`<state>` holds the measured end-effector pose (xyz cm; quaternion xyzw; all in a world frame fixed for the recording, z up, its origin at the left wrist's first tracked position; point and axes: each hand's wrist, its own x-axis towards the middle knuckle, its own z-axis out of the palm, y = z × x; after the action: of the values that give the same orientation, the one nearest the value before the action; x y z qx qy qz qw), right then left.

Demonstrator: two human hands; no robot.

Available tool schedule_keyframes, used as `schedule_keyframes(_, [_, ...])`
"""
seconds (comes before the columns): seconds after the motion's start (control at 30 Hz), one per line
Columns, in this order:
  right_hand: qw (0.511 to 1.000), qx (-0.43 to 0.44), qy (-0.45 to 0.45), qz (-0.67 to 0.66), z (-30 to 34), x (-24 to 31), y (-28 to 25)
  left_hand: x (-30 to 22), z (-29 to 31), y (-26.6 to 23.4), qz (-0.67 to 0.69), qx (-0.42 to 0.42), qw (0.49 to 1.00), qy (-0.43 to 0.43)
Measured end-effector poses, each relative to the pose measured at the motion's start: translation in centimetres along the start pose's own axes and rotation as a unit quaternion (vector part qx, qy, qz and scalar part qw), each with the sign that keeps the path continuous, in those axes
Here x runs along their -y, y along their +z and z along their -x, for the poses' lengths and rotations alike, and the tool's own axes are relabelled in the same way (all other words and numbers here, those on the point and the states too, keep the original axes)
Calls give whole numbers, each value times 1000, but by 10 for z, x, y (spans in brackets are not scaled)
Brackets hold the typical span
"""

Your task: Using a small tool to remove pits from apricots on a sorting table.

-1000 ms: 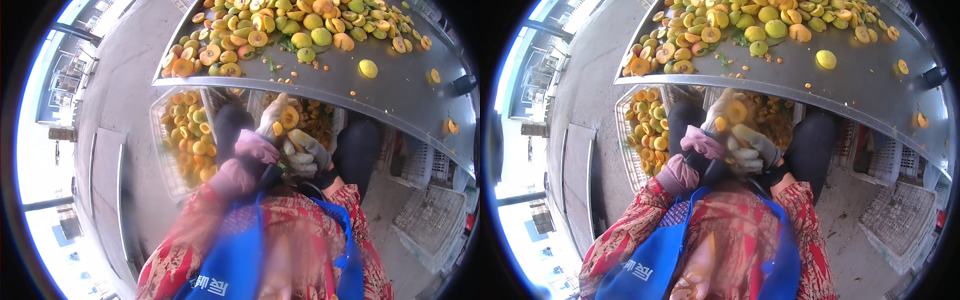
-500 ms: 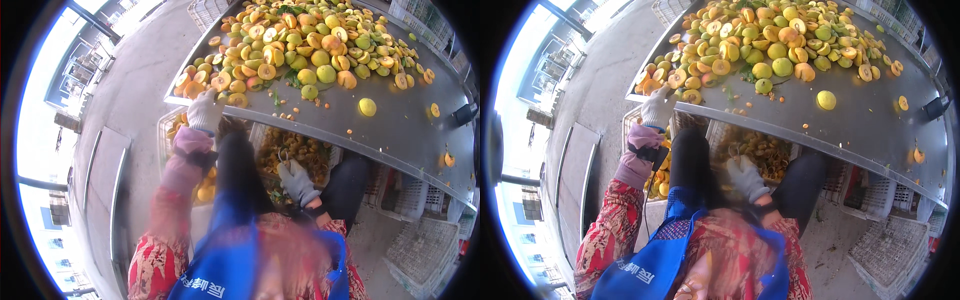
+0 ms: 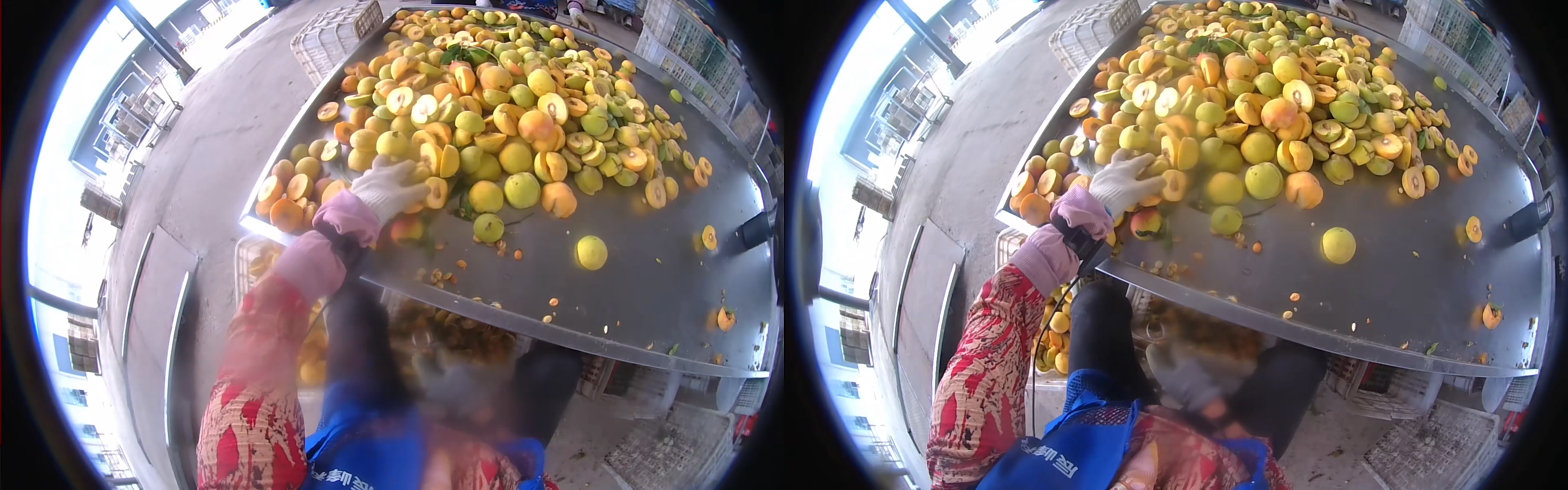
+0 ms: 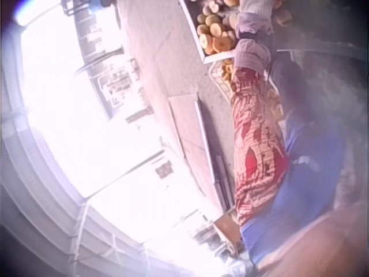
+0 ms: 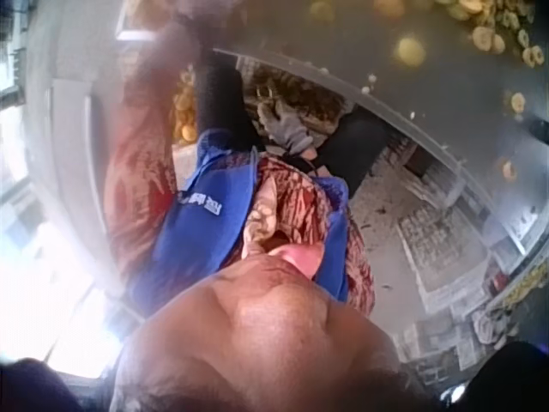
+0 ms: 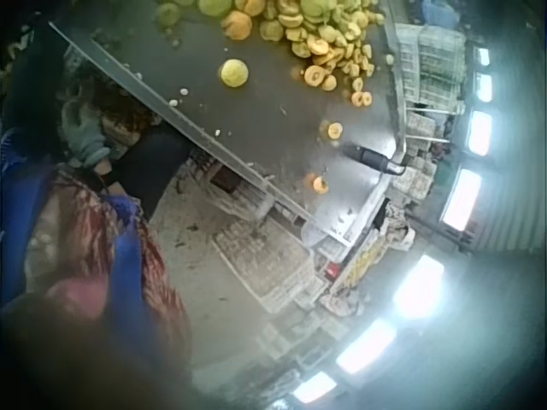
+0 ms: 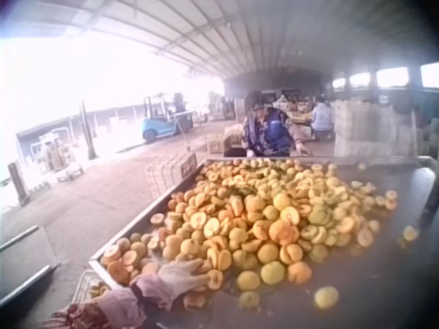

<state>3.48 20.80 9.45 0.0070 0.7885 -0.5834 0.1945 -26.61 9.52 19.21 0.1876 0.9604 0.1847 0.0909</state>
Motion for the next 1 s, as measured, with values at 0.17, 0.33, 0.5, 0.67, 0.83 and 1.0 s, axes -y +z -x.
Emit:
schedule_keyframes(0.17, [948,-44,-239,207,-7,-15,3,-34,10,-8,108,154,968,167])
schedule_keyframes(0.33, [952,-78,-213,205,-6,-21,4,-34,-73,4,3,-147,987,63])
schedule_keyframes(0.5, [985,-113,-29,-125,4,31,-3,-52,-93,38,28,6,999,-16])
schedule_keyframes(0.67, [983,-133,-124,-16,3,14,1,-49,-45,28,-11,22,996,88])
schedule_keyframes(0.83, [987,-131,-95,11,13,13,-11,-114,-37,22,-108,80,979,154])
schedule_keyframes(1.0, [986,-104,-126,23,16,13,-13,-171,-49,77,-286,-71,906,304])
